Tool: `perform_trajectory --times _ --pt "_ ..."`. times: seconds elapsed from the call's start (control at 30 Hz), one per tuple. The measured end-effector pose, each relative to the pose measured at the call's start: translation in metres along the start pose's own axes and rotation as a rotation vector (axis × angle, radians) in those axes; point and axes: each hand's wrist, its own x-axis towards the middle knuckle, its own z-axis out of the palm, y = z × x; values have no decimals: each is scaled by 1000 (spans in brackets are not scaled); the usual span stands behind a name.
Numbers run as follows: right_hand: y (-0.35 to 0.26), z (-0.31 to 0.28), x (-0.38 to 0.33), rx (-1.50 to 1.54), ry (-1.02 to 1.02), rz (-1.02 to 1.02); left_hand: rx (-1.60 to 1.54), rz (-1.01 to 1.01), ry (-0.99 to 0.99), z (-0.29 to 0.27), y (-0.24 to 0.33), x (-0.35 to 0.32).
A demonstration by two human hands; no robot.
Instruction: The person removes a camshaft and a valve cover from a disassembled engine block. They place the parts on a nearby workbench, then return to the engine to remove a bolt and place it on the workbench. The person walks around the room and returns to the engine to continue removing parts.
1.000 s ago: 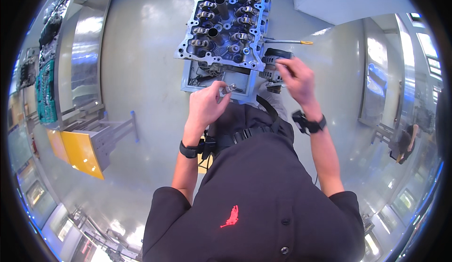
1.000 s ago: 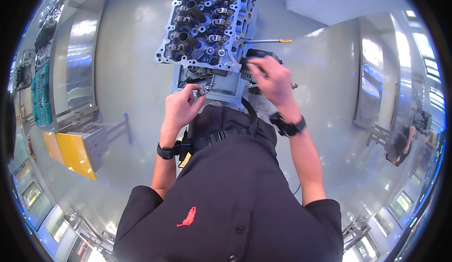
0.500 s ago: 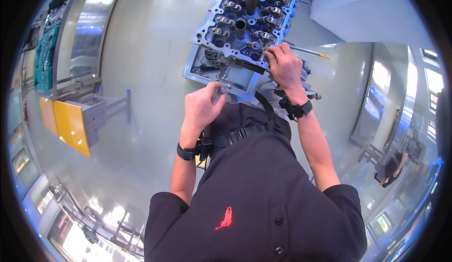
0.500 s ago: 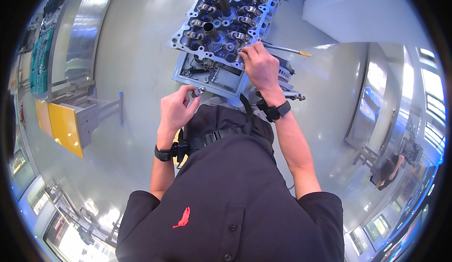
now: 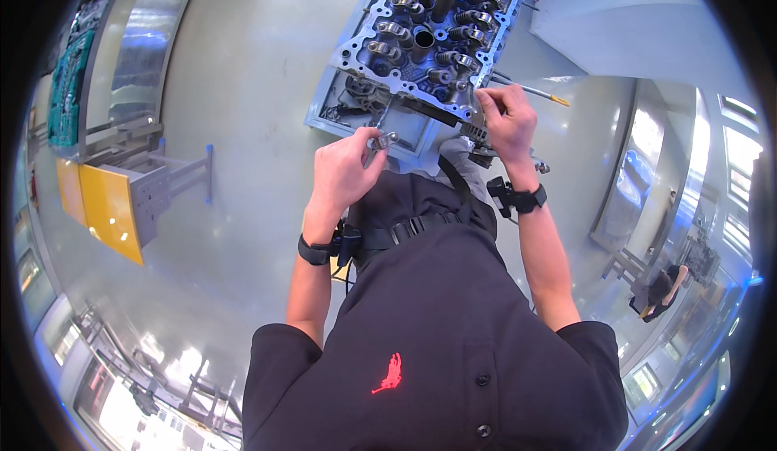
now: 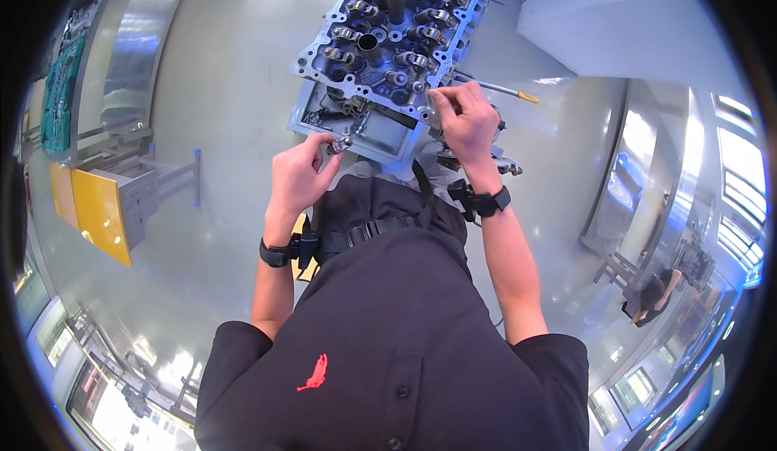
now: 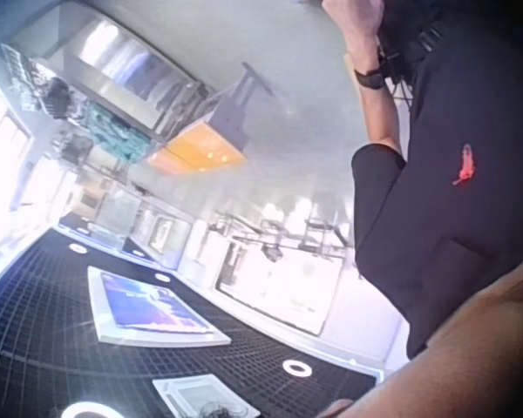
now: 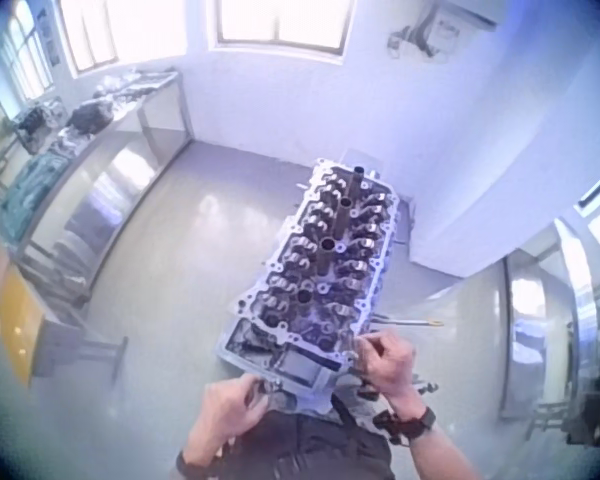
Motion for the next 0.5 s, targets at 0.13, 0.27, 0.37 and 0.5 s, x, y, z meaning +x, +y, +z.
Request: perform_trajectory --times 0.13,0.27,0.37,0.5 --pt "6 -4 -5 16 -39 120 -21 -9 17 7 -7 -4" --pt "-8 8 7 86 -48 -78 -46 -15 29 10 -12 -7" --pt "-2 14 3 9 -67 -20 -40 -24 35 10 -14 -9" --pt "-4 17 1 -68 -116 4 -44 -30 50 11 -17 -13"
